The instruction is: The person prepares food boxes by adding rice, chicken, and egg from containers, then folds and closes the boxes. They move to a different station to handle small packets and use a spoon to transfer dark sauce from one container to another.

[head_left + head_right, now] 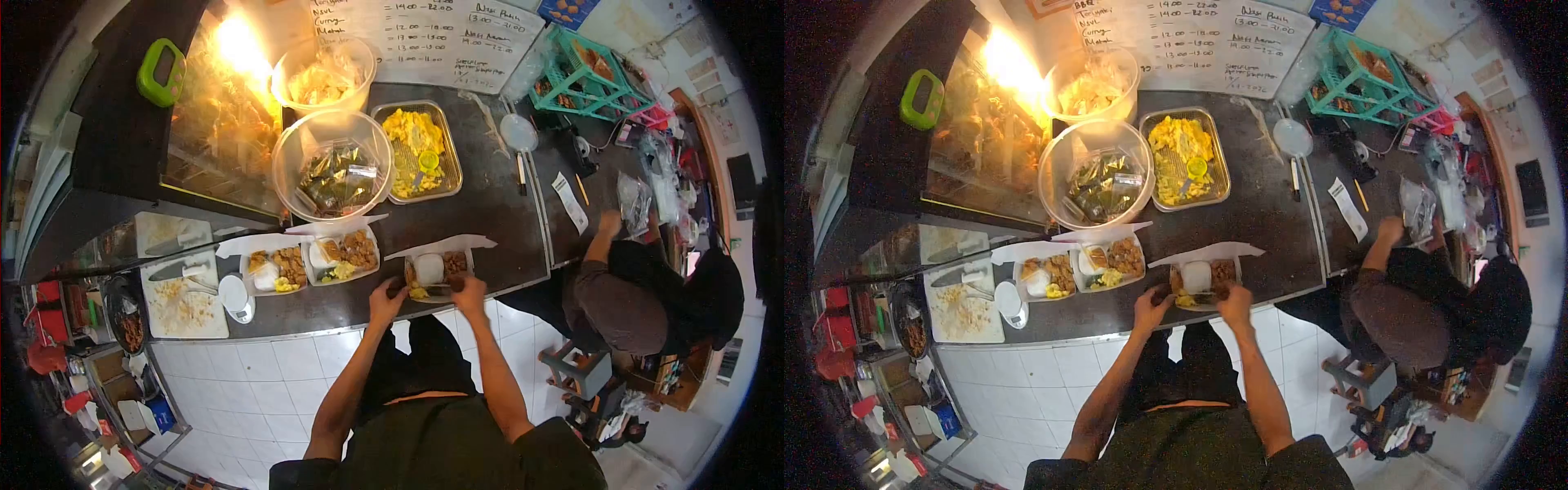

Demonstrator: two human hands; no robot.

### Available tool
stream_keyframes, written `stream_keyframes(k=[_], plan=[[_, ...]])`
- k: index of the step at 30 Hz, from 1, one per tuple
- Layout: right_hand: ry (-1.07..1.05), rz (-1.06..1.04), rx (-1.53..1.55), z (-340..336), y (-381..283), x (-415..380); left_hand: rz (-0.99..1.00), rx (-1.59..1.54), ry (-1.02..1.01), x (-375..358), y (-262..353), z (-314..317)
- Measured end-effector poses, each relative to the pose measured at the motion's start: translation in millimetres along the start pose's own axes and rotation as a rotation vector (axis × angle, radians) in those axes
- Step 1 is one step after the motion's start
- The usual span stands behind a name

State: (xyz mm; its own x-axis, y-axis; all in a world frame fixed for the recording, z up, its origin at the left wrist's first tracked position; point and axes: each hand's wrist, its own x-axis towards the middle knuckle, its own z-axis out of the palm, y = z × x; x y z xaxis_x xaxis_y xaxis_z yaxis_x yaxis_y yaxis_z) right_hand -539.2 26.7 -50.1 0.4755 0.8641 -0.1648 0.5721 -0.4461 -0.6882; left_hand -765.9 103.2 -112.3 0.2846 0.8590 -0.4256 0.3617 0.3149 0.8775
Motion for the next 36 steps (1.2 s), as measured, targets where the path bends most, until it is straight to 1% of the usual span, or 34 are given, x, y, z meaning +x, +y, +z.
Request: stream_keyframes(k=[1, 2, 3, 4, 6, 7, 8, 10, 11, 12, 13, 15, 16, 17, 19, 20, 22, 23, 24, 25, 26, 27, 28, 29, 30, 31, 32, 33, 35, 36], plan=[[0.105, 0.047, 0.048, -18.0, 6.0, 5.3, 0.029, -0.055, 0.069, -5.5, 11.7, -3.2], [0.239, -0.019, -0.045, -38.6, 16.0, 12.6, 0.150, 0.021, 0.172, -11.6, 37.6, -9.7], [0.295, 0.071, -0.093, -68.6, -3.1, 20.8, 0.271, 0.105, 0.270, -17.8, 73.6, -20.6], [0.347, 0.003, -0.025, -88.9, -9.2, 38.3, 0.397, 0.194, 0.362, -16.2, 101.2, -28.6], [0.302, -0.311, -0.128, -105.4, -23.3, 78.7, 0.624, 0.455, 0.342, 6.3, 131.6, -32.0], [0.276, -0.460, -0.183, -110.8, -20.6, 85.1, 0.735, 0.584, 0.322, 12.2, 137.4, -31.9], [0.166, -0.508, -0.194, -113.2, -9.4, 83.2, 0.756, 0.659, 0.198, 26.1, 113.9, -30.2], [-0.043, -0.622, -0.218, -113.6, 17.9, 95.2, 0.728, 0.673, 0.157, 23.7, 102.6, -29.9], [-0.007, -0.643, -0.251, -104.2, 34.2, 88.2, 0.714, 0.681, 0.141, 19.3, 97.2, -26.2], [0.022, -0.597, -0.204, -95.3, 44.8, 76.1, 0.639, 0.651, 0.149, 8.4, 91.0, -18.2], [0.042, -0.549, -0.157, -84.5, 53.2, 60.9, 0.608, 0.617, 0.169, 1.3, 81.4, -11.2], [0.161, -0.367, 0.007, -48.5, 72.5, 36.7, 0.553, 0.547, 0.230, 2.2, 56.1, 3.7], [0.219, -0.276, 0.090, -34.2, 75.7, 26.2, 0.533, 0.528, 0.303, 4.7, 39.7, 13.2], [0.164, -0.114, 0.168, -26.3, 73.4, 18.2, 0.432, 0.427, 0.312, 1.5, 42.7, 20.9], [0.243, -0.090, 0.277, -18.5, 63.7, 11.1, 0.231, 0.224, 0.323, -5.2, 50.4, 32.6], [0.212, -0.052, 0.274, -22.2, 62.0, 8.3, 0.309, 0.123, 0.359, -4.3, 47.7, 34.8], [0.151, 0.020, 0.261, -40.5, 49.4, 5.0, 0.218, 0.048, 0.318, -3.4, 42.3, 33.6], [0.126, 0.061, 0.296, -39.4, 50.3, 4.4, 0.173, 0.008, 0.298, -2.9, 39.5, 32.4], [0.106, 0.103, 0.328, -36.3, 51.5, 3.3, 0.180, 0.019, 0.285, -2.4, 41.9, 32.3], [0.097, 0.148, 0.356, -34.4, 53.3, 2.6, 0.197, 0.002, 0.289, -0.1, 29.6, 31.6], [0.121, 0.068, 0.341, -29.2, 53.7, 2.8, 0.219, -0.023, 0.276, 2.5, 17.9, 32.4], [0.204, -0.056, 0.249, -16.3, 68.2, 2.9, 0.245, -0.056, 0.245, 6.2, 5.5, 37.1], [0.193, 0.001, 0.295, -9.6, 70.6, 0.7, 0.285, -0.089, 0.200, 4.7, 4.4, 38.4], [0.206, -0.070, 0.139, -17.3, 58.7, 1.4, 0.324, -0.123, 0.153, 1.3, 7.8, 35.3], [0.173, -0.036, 0.147, -3.4, 79.4, 1.4, 0.276, -0.085, 0.116, -1.5, 16.6, 33.6], [0.166, -0.043, 0.202, -20.5, 65.2, 4.8, 0.226, -0.038, 0.090, -2.8, 19.3, 30.5], [0.160, -0.166, 0.211, -18.1, 79.8, 8.8, 0.217, -0.092, 0.033, -0.1, 6.8, 24.6], [0.123, -0.088, 0.237, -19.2, 80.9, 8.3, 0.205, -0.142, -0.015, 5.4, -7.4, 16.1], [-0.097, 0.201, 0.229, -25.1, 75.3, 20.2, 0.071, -0.105, -0.094, 23.7, -32.8, -2.9], [-0.128, 0.283, 0.219, -33.3, 58.4, 23.5, -0.001, -0.082, -0.124, 30.6, -36.8, -5.0]])
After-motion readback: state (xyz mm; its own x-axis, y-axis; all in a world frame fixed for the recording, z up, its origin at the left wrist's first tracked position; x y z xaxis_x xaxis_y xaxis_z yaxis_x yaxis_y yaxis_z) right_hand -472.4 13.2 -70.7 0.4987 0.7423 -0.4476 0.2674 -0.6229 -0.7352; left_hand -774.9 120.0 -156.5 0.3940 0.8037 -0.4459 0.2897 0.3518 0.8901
